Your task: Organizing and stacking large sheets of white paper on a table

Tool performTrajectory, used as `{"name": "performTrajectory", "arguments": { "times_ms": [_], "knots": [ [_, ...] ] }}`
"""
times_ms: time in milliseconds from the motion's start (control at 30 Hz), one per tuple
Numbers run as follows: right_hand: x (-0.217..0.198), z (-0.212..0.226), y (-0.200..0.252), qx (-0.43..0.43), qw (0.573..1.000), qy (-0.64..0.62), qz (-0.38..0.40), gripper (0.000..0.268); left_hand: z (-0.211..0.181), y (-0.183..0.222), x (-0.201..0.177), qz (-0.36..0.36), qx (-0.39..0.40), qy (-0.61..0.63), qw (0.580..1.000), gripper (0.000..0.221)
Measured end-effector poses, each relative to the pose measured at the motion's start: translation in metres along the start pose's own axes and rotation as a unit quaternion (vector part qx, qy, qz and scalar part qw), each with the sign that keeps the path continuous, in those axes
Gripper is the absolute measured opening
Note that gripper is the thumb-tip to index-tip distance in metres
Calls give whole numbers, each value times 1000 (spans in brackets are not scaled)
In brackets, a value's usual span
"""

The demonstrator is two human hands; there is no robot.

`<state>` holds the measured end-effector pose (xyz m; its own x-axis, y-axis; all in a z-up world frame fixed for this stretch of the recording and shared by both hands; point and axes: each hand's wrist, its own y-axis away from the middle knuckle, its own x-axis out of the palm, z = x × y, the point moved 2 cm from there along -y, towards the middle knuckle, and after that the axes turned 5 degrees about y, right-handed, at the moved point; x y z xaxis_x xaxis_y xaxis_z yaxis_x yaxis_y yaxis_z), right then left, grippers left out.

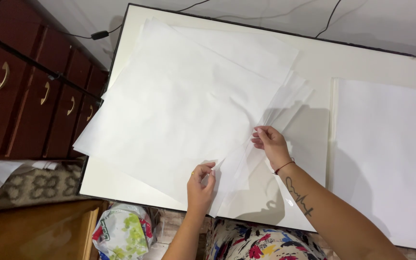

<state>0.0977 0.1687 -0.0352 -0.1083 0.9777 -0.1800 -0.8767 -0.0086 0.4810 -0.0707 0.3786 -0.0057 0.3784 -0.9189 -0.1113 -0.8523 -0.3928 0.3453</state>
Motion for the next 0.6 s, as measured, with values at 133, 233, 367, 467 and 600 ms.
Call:
{"name": "performTrajectory", "arguments": {
  "times_ms": [133, 233, 367, 467, 600],
  "knots": [
    [9, 1, -1, 2, 999, -28, -27, 31, 2, -1, 1, 0, -3, 41, 999, 12],
    [19, 5, 0, 2, 994, -93, -60, 41, 2, 0, 3, -14, 54, 79, 995, 10],
    [33, 10, 9, 51, 995, -19, -87, 55, 9, 4, 8, 73, 110, -39, 990, 5],
    [36, -5, 2, -3, 990, 84, -112, 40, 3, 0, 7, 119, 226, -100, 962, 7],
    [38, -37, -20, -95, 980, 123, -123, 26, -1, -42, -28, 45, 279, -155, 947, 24]
  ]
}}
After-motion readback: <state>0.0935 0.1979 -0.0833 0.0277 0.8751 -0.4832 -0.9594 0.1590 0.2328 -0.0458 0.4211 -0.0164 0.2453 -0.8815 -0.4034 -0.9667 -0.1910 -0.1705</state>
